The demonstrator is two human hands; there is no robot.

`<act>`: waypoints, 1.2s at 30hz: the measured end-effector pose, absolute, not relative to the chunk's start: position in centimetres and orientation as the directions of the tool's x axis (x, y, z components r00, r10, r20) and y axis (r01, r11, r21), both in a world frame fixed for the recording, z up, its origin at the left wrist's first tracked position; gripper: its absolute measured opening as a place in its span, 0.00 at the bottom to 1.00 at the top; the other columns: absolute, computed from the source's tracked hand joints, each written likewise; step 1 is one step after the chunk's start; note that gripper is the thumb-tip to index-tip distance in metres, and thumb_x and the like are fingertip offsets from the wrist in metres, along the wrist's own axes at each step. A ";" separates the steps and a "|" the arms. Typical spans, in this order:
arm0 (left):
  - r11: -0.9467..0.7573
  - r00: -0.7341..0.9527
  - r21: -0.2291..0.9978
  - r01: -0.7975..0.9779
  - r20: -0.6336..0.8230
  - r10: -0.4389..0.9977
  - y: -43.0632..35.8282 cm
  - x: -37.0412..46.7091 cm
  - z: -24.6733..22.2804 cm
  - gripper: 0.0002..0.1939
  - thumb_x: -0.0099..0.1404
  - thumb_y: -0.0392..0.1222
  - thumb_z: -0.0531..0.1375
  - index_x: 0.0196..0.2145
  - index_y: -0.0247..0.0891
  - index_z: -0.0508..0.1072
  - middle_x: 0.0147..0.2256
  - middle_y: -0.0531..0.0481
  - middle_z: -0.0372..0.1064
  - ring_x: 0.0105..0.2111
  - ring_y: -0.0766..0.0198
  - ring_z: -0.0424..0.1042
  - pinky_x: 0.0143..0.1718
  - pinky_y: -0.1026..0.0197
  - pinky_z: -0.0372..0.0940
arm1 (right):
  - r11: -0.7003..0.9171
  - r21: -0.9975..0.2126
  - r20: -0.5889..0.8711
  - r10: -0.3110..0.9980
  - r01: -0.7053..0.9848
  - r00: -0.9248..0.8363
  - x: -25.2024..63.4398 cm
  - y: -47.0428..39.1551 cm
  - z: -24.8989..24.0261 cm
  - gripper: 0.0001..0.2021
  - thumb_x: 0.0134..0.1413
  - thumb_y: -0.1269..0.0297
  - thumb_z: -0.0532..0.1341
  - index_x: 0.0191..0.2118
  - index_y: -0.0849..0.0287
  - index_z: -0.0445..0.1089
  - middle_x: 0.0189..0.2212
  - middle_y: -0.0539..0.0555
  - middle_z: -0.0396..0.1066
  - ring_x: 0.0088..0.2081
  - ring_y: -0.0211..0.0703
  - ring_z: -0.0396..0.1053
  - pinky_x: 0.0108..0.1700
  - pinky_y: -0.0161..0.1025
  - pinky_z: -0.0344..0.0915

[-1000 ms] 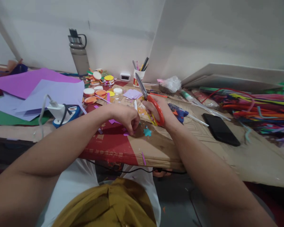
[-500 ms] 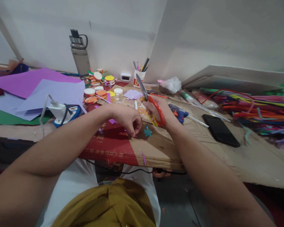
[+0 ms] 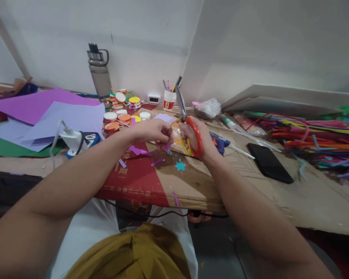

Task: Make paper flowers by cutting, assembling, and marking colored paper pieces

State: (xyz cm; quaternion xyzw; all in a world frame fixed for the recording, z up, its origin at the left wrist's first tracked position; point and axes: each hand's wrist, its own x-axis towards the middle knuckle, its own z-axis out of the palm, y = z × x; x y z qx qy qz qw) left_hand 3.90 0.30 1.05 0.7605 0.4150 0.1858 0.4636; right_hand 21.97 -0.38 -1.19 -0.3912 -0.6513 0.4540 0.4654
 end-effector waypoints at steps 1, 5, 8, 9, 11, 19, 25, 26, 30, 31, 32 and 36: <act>-0.218 0.541 0.880 0.423 -0.053 0.839 0.3 3.9 1.2 0.02 0.51 0.33 0.62 0.25 0.36 0.74 0.24 0.48 0.74 0.23 0.67 0.71 0.25 0.65 0.61 | 0.288 -0.955 0.263 0.935 0.074 -0.240 22.0 -0.4 -1.1 0.13 0.51 0.51 0.62 0.34 0.53 0.63 0.18 0.43 0.56 0.15 0.32 0.53 0.14 0.31 0.54; -0.196 0.375 0.947 0.256 0.089 0.923 0.5 3.9 1.5 0.07 0.53 0.37 0.63 0.23 0.35 0.67 0.27 0.45 0.75 0.21 0.71 0.68 0.21 0.68 0.56 | 0.321 -0.946 0.308 0.931 0.037 -0.194 22.0 -0.5 -0.7 0.17 0.51 0.46 0.61 0.39 0.52 0.62 0.20 0.44 0.56 0.17 0.32 0.55 0.16 0.31 0.56; -0.174 0.316 0.983 0.059 0.147 0.938 0.8 3.9 1.3 0.09 0.54 0.36 0.61 0.23 0.36 0.61 0.30 0.45 0.76 0.18 0.75 0.64 0.19 0.68 0.54 | 0.319 -0.947 0.306 0.931 0.033 -0.200 21.7 -0.7 -0.7 0.20 0.49 0.45 0.63 0.40 0.51 0.62 0.20 0.44 0.57 0.16 0.32 0.55 0.17 0.32 0.56; -0.166 0.295 0.986 -0.002 0.159 0.942 0.9 3.9 1.3 0.10 0.54 0.35 0.61 0.24 0.36 0.60 0.30 0.46 0.76 0.17 0.76 0.63 0.19 0.68 0.53 | 0.313 -0.949 0.299 0.930 0.030 -0.213 21.6 -0.7 -0.8 0.20 0.48 0.45 0.64 0.41 0.51 0.61 0.21 0.44 0.58 0.16 0.32 0.55 0.17 0.32 0.55; -0.152 0.273 0.983 -0.108 0.176 0.946 1.0 3.8 1.2 0.11 0.54 0.36 0.62 0.25 0.36 0.60 0.29 0.48 0.75 0.17 0.75 0.64 0.20 0.68 0.55 | 0.287 -0.958 0.276 0.930 0.009 -0.241 21.2 -0.9 -0.9 0.22 0.46 0.47 0.66 0.41 0.52 0.61 0.22 0.44 0.61 0.15 0.31 0.55 0.16 0.32 0.55; -0.147 0.302 0.962 -0.230 0.214 0.929 0.4 4.3 1.1 0.15 0.54 0.43 0.68 0.27 0.33 0.65 0.28 0.51 0.72 0.24 0.73 0.69 0.28 0.68 0.63 | 0.241 -0.962 0.268 0.917 -0.124 -0.296 21.1 -0.9 -1.6 0.25 0.42 0.54 0.69 0.44 0.52 0.60 0.27 0.46 0.68 0.19 0.34 0.63 0.20 0.33 0.61; -0.141 0.288 0.941 -0.308 0.234 0.929 0.2 4.7 1.0 0.15 0.52 0.39 0.69 0.31 0.33 0.67 0.30 0.50 0.74 0.26 0.72 0.72 0.33 0.65 0.67 | 0.145 -0.965 0.214 0.916 -0.218 -0.340 21.0 -0.3 -1.6 0.20 0.41 0.56 0.69 0.40 0.54 0.63 0.28 0.46 0.68 0.20 0.32 0.61 0.21 0.32 0.60; -0.140 0.280 0.940 -0.310 0.231 0.932 0.2 4.7 1.0 0.16 0.51 0.38 0.70 0.32 0.33 0.67 0.30 0.51 0.74 0.26 0.71 0.72 0.33 0.65 0.67 | 0.127 -0.966 0.201 0.917 -0.224 -0.346 20.9 -0.3 -1.5 0.19 0.41 0.56 0.69 0.39 0.54 0.63 0.27 0.46 0.67 0.21 0.32 0.61 0.21 0.32 0.59; -0.136 0.226 0.948 -0.289 0.206 0.952 0.3 4.5 0.8 0.17 0.49 0.36 0.71 0.34 0.34 0.68 0.27 0.52 0.73 0.23 0.71 0.71 0.28 0.66 0.65 | 0.068 -0.970 0.153 0.919 -0.235 -0.364 20.6 -0.9 -1.2 0.19 0.39 0.58 0.68 0.38 0.53 0.62 0.27 0.47 0.67 0.23 0.35 0.63 0.22 0.32 0.59; -0.136 0.216 0.948 -0.287 0.202 0.955 0.4 4.4 0.8 0.17 0.48 0.37 0.71 0.33 0.33 0.69 0.26 0.52 0.72 0.23 0.72 0.70 0.28 0.67 0.65 | 0.075 -0.970 0.158 0.918 -0.231 -0.364 20.6 -1.1 -1.2 0.19 0.40 0.58 0.67 0.38 0.53 0.61 0.27 0.47 0.67 0.24 0.36 0.64 0.23 0.33 0.60; -0.136 0.209 0.948 -0.287 0.200 0.957 0.4 4.4 0.8 0.16 0.48 0.37 0.71 0.32 0.33 0.70 0.26 0.52 0.72 0.23 0.72 0.70 0.27 0.67 0.65 | 0.094 -0.972 0.171 0.915 -0.217 -0.365 20.6 -1.2 -1.3 0.18 0.42 0.57 0.66 0.39 0.52 0.61 0.28 0.48 0.67 0.24 0.36 0.64 0.23 0.33 0.60; -0.120 0.162 0.944 -0.306 0.175 0.971 0.7 4.1 0.9 0.13 0.49 0.39 0.71 0.29 0.33 0.72 0.24 0.53 0.71 0.22 0.73 0.69 0.27 0.68 0.65 | 0.238 -0.966 0.258 0.895 -0.098 -0.364 20.9 -1.0 -2.2 0.17 0.49 0.58 0.63 0.45 0.50 0.61 0.31 0.49 0.69 0.24 0.35 0.63 0.25 0.34 0.62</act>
